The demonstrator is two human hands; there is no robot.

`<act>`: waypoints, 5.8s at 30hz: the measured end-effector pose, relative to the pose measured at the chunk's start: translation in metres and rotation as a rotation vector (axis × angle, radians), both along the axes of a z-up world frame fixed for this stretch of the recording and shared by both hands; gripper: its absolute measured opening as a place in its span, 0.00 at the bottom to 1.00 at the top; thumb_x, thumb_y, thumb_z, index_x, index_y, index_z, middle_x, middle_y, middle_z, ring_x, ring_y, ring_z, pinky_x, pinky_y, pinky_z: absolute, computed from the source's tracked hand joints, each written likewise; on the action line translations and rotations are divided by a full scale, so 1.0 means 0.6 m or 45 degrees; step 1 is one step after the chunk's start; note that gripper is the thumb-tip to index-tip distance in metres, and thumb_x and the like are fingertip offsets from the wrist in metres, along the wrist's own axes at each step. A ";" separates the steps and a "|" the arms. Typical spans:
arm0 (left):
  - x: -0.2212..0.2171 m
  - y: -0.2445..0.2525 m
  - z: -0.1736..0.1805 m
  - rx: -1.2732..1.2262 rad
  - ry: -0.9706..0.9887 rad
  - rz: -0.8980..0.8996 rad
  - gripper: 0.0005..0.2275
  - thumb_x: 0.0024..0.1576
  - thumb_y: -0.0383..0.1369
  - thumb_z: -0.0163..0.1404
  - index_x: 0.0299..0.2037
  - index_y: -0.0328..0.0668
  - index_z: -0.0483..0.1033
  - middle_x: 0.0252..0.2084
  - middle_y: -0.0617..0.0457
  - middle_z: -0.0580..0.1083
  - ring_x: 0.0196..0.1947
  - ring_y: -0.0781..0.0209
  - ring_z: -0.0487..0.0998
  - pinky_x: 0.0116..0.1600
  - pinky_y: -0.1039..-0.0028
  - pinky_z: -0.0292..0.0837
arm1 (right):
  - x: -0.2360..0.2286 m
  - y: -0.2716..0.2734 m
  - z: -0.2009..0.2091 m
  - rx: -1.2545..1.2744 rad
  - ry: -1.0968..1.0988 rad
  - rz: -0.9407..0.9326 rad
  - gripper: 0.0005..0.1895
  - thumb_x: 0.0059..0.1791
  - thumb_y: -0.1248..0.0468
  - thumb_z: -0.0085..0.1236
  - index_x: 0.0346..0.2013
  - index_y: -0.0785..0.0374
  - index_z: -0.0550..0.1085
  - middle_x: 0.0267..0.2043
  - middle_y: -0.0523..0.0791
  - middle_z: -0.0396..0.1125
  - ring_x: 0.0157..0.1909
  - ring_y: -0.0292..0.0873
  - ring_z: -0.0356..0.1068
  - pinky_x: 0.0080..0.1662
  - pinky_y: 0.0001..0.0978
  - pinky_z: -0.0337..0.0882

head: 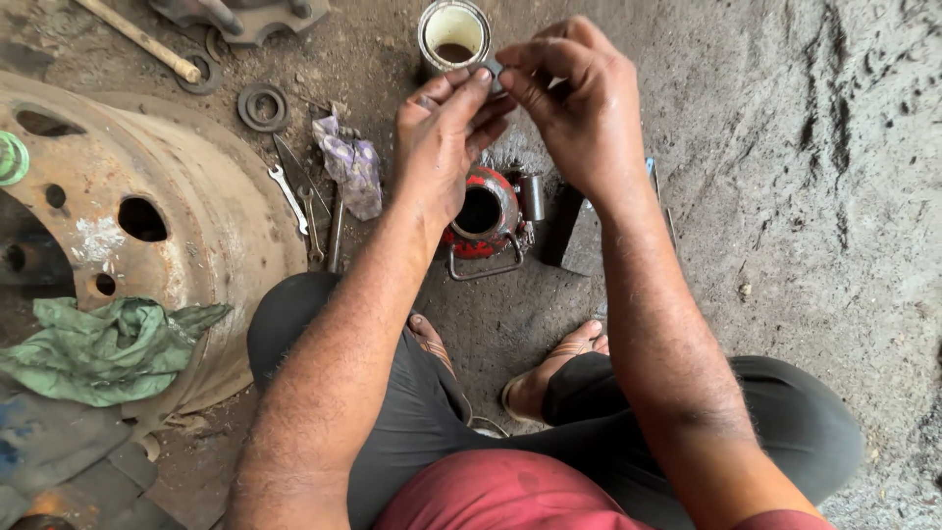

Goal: The person sits on the workshop floor and scoops grease from a small red pot, packing it into a wheel bearing/seal by hand. They handle a wire loop, then hold the bearing in one hand while pressing grease into it with a screwdriver, working it around the part.

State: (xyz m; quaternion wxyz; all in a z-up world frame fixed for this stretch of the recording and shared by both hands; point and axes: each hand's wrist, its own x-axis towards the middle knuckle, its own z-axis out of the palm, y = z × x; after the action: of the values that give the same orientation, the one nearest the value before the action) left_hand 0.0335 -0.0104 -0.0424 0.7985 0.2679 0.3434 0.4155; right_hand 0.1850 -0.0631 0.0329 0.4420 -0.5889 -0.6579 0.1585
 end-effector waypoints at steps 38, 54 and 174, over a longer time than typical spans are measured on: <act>-0.022 0.001 0.028 0.700 1.352 -0.512 0.06 0.54 0.33 0.60 0.37 0.41 0.82 0.34 0.54 0.82 0.34 0.65 0.82 0.43 0.69 0.77 | 0.053 0.000 -0.086 -0.795 0.164 0.285 0.07 0.50 0.63 0.65 0.41 0.61 0.82 0.35 0.42 0.77 0.34 0.33 0.73 0.38 0.27 0.74; -0.018 -0.015 0.017 0.516 1.387 -0.769 0.08 0.51 0.33 0.60 0.38 0.40 0.84 0.29 0.50 0.82 0.30 0.62 0.83 0.41 0.68 0.77 | 0.043 -0.051 -0.042 -0.305 -0.734 0.534 0.21 0.46 0.57 0.70 0.50 0.61 0.78 0.38 0.47 0.71 0.40 0.51 0.74 0.39 0.45 0.75; -0.088 -0.003 0.093 1.163 1.703 -0.632 0.08 0.63 0.33 0.54 0.37 0.36 0.80 0.26 0.41 0.78 0.25 0.50 0.83 0.29 0.59 0.77 | 0.013 -0.044 -0.103 -0.345 -1.057 0.515 0.19 0.46 0.66 0.62 0.52 0.60 0.77 0.41 0.46 0.72 0.41 0.46 0.76 0.34 0.36 0.76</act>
State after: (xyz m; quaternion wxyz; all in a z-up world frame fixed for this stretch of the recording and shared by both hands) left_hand -0.0194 -0.0121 0.0135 0.3085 0.8213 0.4732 0.0800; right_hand 0.1927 -0.0894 -0.0288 0.0216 -0.5150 -0.8534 0.0773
